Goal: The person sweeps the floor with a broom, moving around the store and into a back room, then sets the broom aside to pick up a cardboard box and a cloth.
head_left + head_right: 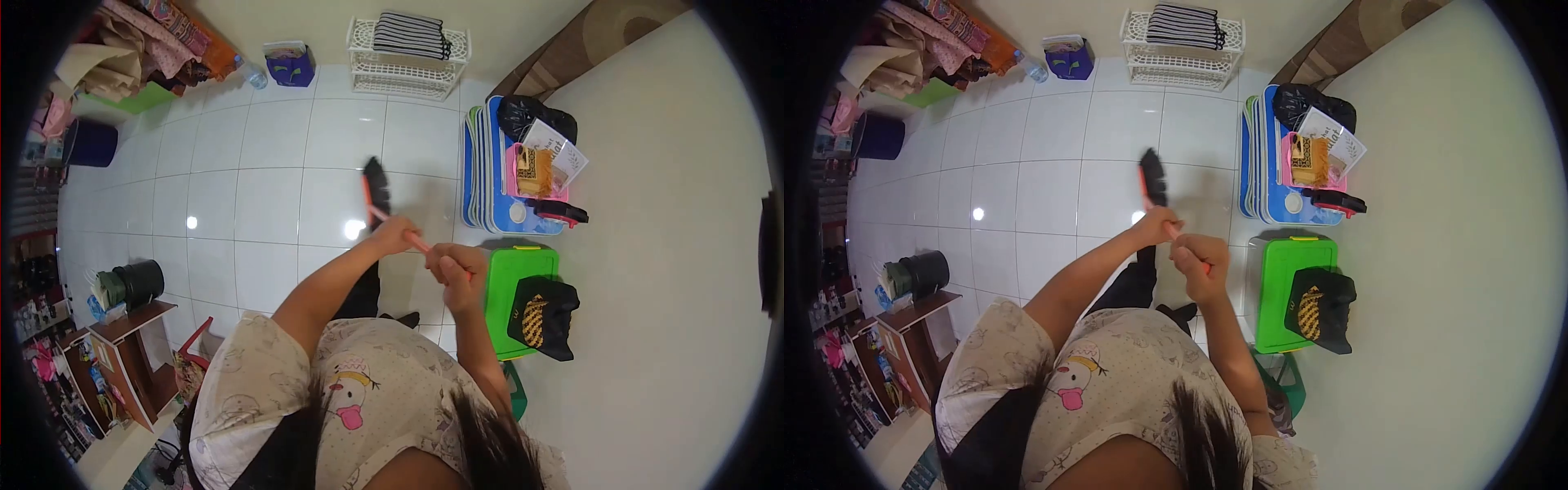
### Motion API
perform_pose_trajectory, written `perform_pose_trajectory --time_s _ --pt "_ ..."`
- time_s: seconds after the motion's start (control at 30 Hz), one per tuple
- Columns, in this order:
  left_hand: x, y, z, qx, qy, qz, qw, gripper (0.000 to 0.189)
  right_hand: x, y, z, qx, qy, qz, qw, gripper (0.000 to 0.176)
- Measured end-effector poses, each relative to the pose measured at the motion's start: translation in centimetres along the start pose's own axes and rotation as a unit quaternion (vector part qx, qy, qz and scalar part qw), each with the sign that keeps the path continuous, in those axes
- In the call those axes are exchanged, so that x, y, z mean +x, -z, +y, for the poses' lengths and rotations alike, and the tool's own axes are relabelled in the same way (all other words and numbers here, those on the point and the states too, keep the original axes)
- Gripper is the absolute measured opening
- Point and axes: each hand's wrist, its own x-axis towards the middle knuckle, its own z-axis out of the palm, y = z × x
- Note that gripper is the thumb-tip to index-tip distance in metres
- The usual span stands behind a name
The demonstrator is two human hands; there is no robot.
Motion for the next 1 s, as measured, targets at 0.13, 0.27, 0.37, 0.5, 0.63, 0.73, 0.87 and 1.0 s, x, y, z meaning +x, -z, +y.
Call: perform_pose_trajectory --time_s 0.13,0.27,0.37,0.5,0.63,0.73,0.87,1.0 --pt "-3.6 4.2 -5.0 0.072 0.104 -0.057 0.990 0.017 0.1 -1.8 5.2 0.097 -0.013 -0.023 0.995 0.031" --pt "-3.7 7.1 -5.6 0.163 0.164 -0.077 0.970 0.018 1.3 -0.6 8.9 0.120 -0.063 0.030 0.990 0.033" --pt "-0.6 6.7 -4.6 0.232 0.159 -0.111 0.953 0.019 2.4 3.3 6.7 0.108 -0.099 0.127 0.981 0.036" --pt "6.1 4.2 2.5 0.228 0.039 -0.087 0.969 0.018 4.5 7.9 -1.1 0.170 0.052 0.114 0.977 0.035" --pt "12.8 1.2 6.8 0.010 -0.102 -0.006 0.995 0.025 6.8 6.1 -7.6 0.007 0.099 0.097 0.990 0.034" --pt "17.3 -0.7 5.6 -0.036 -0.138 -0.007 0.990 0.019 8.5 4.6 -5.9 -0.092 0.037 0.088 0.991 0.033" --pt "20.9 -1.7 0.9 -0.054 -0.146 -0.046 0.987 0.021 11.6 5.2 -2.5 -0.110 0.007 0.063 0.992 0.033" --pt "19.3 1.3 -1.0 0.052 -0.076 -0.033 0.995 0.020 14.7 8.0 -0.7 0.039 0.017 0.034 0.999 0.034"
